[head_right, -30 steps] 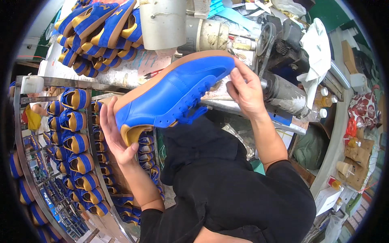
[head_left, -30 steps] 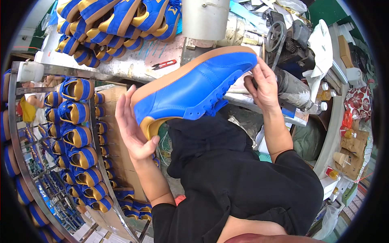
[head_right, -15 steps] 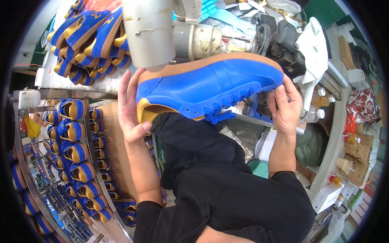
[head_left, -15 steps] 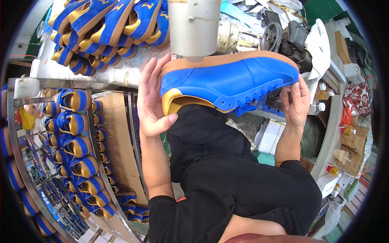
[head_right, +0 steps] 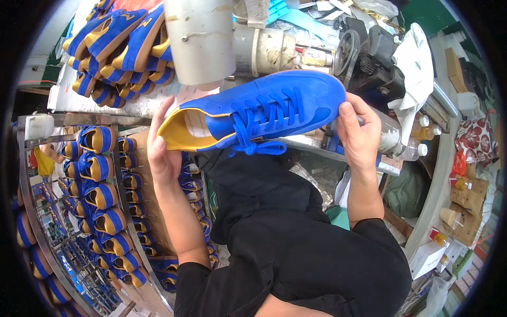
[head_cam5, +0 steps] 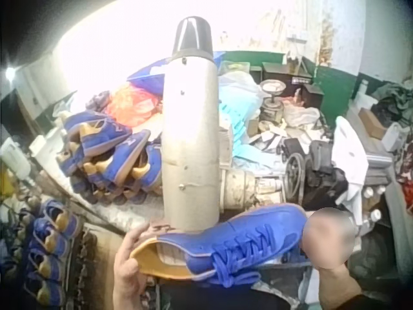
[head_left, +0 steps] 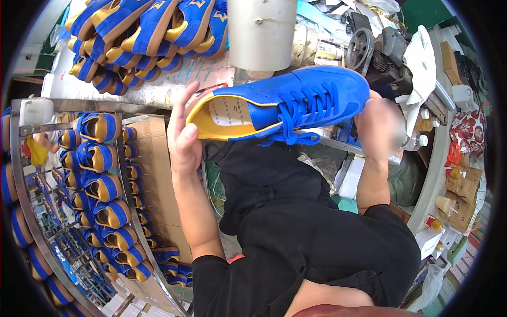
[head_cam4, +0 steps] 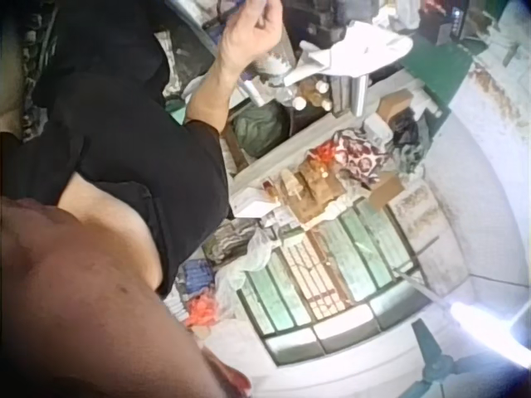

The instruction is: The person repeatedly picks up blue and gold sneakers from a nearby shelf, rotates them to view different angles, and places them back. The person handles the shoes one at a time, focusing on the exterior and interior details.

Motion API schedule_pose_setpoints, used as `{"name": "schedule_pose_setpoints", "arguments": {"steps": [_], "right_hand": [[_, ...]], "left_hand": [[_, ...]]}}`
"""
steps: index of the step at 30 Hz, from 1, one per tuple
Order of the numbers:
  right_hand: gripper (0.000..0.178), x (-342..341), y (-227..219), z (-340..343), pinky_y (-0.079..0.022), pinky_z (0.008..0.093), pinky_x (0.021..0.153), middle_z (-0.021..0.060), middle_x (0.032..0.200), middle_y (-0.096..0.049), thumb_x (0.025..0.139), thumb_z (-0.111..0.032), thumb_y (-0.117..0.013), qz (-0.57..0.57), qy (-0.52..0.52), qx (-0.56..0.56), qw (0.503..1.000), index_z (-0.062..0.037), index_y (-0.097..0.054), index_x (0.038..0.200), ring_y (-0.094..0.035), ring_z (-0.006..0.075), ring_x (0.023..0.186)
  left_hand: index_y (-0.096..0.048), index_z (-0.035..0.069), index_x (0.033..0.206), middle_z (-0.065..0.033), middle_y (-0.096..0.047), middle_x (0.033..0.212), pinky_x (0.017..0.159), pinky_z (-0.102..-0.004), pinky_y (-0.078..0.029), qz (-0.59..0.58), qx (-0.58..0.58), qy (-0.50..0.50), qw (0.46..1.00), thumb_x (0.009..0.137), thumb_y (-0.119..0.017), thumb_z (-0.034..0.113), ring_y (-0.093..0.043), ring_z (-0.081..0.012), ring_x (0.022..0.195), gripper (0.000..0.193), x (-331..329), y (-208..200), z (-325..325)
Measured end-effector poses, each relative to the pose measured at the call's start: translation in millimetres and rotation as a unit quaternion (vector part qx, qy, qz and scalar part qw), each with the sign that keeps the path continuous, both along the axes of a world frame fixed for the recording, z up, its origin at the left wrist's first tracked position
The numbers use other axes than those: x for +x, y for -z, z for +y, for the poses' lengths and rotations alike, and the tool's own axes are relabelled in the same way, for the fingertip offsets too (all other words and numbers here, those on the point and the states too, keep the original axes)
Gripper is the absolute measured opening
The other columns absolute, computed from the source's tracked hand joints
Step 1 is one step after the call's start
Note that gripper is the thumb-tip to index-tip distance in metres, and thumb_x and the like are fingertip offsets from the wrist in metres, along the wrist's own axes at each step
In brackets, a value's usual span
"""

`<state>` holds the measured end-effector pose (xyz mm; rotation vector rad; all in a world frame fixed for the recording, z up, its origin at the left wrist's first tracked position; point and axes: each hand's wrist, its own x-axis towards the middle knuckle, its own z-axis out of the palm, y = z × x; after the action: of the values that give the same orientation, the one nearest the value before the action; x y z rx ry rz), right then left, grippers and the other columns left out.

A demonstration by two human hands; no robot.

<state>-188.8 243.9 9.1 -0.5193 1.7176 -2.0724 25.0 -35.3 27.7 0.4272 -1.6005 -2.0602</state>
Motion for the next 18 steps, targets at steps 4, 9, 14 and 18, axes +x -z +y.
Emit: {"name": "schedule_pose_setpoints", "arguments": {"steps": [4, 9, 14, 18], "right_hand": [[0.039, 8.9, 9.8, -15.1, -0.02, 0.0188, 0.041, -0.0037, 0.065, -0.054, 0.101, -0.032, -0.053, -0.047, -0.03, 0.037, 0.998, 0.0038, -0.061, 0.113, -0.031, 0.0007, 0.042], [0.034, 27.7, 8.9, -31.0, -0.021, 0.018, 0.039, -0.0059, 0.067, -0.051, 0.1, -0.033, -0.054, -0.091, -0.068, 0.027, 0.993, 0.0002, -0.06, 0.109, -0.035, -0.001, 0.046], [0.045, 53.7, 35.5, -42.6, -0.026, 0.0176, 0.035, -0.001, 0.073, -0.059, 0.099, -0.047, -0.05, -0.215, -0.084, -0.053, 0.972, -0.0045, -0.058, 0.11, -0.041, 0.0027, 0.042], [0.042, 56.7, 69.8, -44.6, -0.028, 0.0194, 0.034, 0.0014, 0.068, -0.062, 0.096, -0.043, -0.055, -0.304, -0.134, -0.057, 0.941, -0.0025, -0.061, 0.105, -0.041, 0.0051, 0.036]], "left_hand": [[-0.034, -0.005, 0.142, -0.0185, -0.056, 0.123, 0.082, -0.034, -0.059, -0.034, 0.037, -0.064, 0.997, 0.089, -0.061, 0.051, -0.06, -0.0238, 0.112, 0.081, 32.1, -2.6, 16.5], [-0.035, -0.004, 0.141, -0.0185, -0.054, 0.129, 0.083, -0.0335, -0.057, -0.096, 0.039, -0.046, 0.994, 0.089, -0.059, 0.053, -0.061, -0.0226, 0.11, 0.081, 74.9, -3.6, 24.2], [-0.034, -0.001, 0.143, -0.0157, -0.054, 0.128, 0.097, -0.0329, -0.047, -0.103, 0.035, 0.032, 0.994, 0.082, -0.068, 0.046, -0.058, -0.0223, 0.114, 0.084, 105.4, 33.8, 52.5], [-0.041, 0.0, 0.14, -0.0125, -0.053, 0.13, 0.102, -0.0354, -0.043, -0.147, 0.156, 0.146, 0.966, 0.079, -0.077, 0.024, -0.056, -0.0226, 0.118, 0.075, 134.8, 45.1, 89.3]]}}
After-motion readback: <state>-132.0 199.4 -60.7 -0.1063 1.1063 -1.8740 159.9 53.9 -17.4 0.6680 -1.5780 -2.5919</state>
